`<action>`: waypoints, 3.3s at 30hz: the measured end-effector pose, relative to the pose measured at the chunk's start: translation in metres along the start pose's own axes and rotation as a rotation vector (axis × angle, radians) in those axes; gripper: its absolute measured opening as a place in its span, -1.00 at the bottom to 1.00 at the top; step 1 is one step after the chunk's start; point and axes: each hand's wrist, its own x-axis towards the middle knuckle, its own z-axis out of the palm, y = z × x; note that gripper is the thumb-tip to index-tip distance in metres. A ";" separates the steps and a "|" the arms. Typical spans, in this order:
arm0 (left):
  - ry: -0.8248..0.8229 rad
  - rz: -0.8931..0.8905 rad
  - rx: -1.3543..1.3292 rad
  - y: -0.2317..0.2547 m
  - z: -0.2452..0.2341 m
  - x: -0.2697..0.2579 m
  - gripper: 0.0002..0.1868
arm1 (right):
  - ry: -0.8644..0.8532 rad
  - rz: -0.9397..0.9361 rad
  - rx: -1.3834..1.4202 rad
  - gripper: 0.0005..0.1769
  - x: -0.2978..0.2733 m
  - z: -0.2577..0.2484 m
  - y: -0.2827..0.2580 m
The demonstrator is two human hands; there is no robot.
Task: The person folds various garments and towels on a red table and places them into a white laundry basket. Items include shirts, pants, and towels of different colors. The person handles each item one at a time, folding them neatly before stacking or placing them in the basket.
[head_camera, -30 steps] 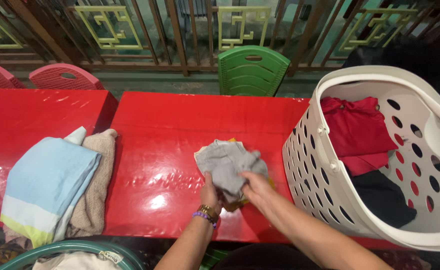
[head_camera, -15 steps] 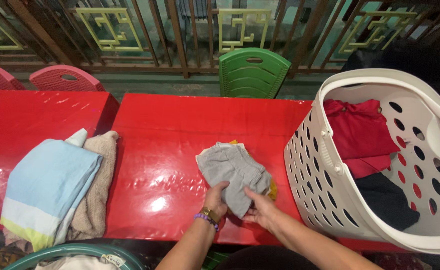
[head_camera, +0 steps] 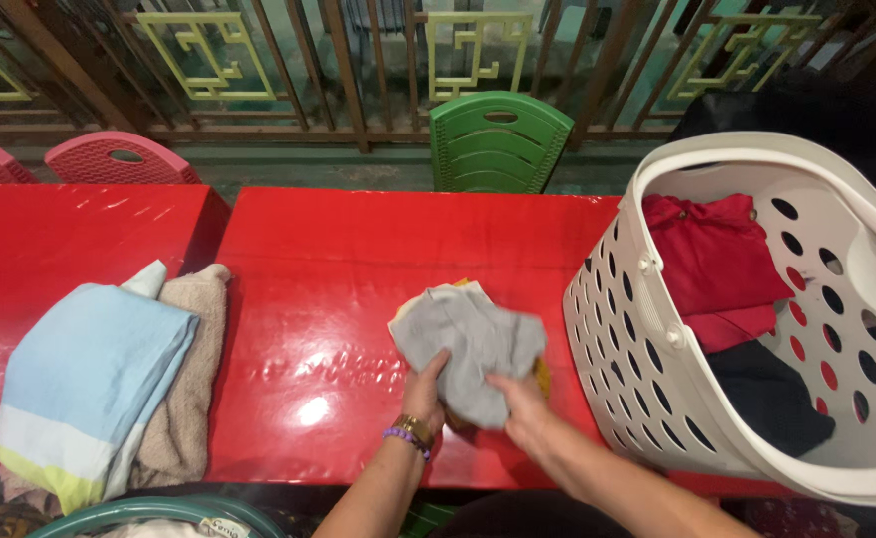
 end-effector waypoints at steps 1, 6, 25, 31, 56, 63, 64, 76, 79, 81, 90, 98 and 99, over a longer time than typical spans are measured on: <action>0.030 0.047 0.032 -0.001 -0.006 0.003 -0.38 | 0.031 0.034 -0.007 -0.37 -0.004 -0.009 0.012; 0.060 0.159 0.200 -0.019 -0.028 0.024 -0.31 | 0.152 -0.028 -0.133 -0.38 0.000 -0.026 0.040; -0.021 0.882 1.423 -0.010 -0.002 0.004 -0.17 | 0.032 -0.110 0.021 -0.30 0.026 -0.025 0.009; -0.291 0.692 1.900 -0.086 0.010 0.024 -0.30 | -0.014 -0.055 -0.135 -0.26 0.041 -0.047 0.002; 0.091 0.528 0.702 0.070 0.069 -0.044 -0.52 | 0.221 0.135 -0.432 -0.23 -0.028 -0.009 -0.049; -0.135 0.045 -0.074 0.009 0.006 -0.016 -0.34 | -0.565 0.274 0.345 -0.31 0.006 -0.061 -0.023; -0.173 -0.005 -0.075 0.006 -0.001 -0.013 -0.34 | -0.570 0.275 0.343 -0.30 0.000 -0.057 -0.027; -0.858 0.179 -0.175 0.152 0.050 -0.129 -0.09 | -0.392 -0.172 0.065 -0.36 -0.193 0.053 -0.226; -0.789 0.147 -0.075 0.162 0.112 -0.167 -0.11 | -0.360 -0.148 -0.006 -0.36 -0.227 0.046 -0.278; -0.832 0.127 0.051 0.159 0.152 -0.187 -0.12 | -0.244 -0.199 -0.086 -0.35 -0.244 0.029 -0.309; -0.852 0.413 1.250 0.091 0.289 -0.226 -0.64 | -0.098 -0.323 -0.382 -0.30 -0.249 -0.103 -0.450; -0.882 0.845 2.068 0.019 0.320 -0.225 -0.64 | 0.082 0.000 -0.674 -0.22 -0.193 -0.162 -0.429; -0.860 0.854 2.171 0.014 0.322 -0.223 -0.67 | 0.130 0.058 -0.707 -0.20 -0.188 -0.163 -0.420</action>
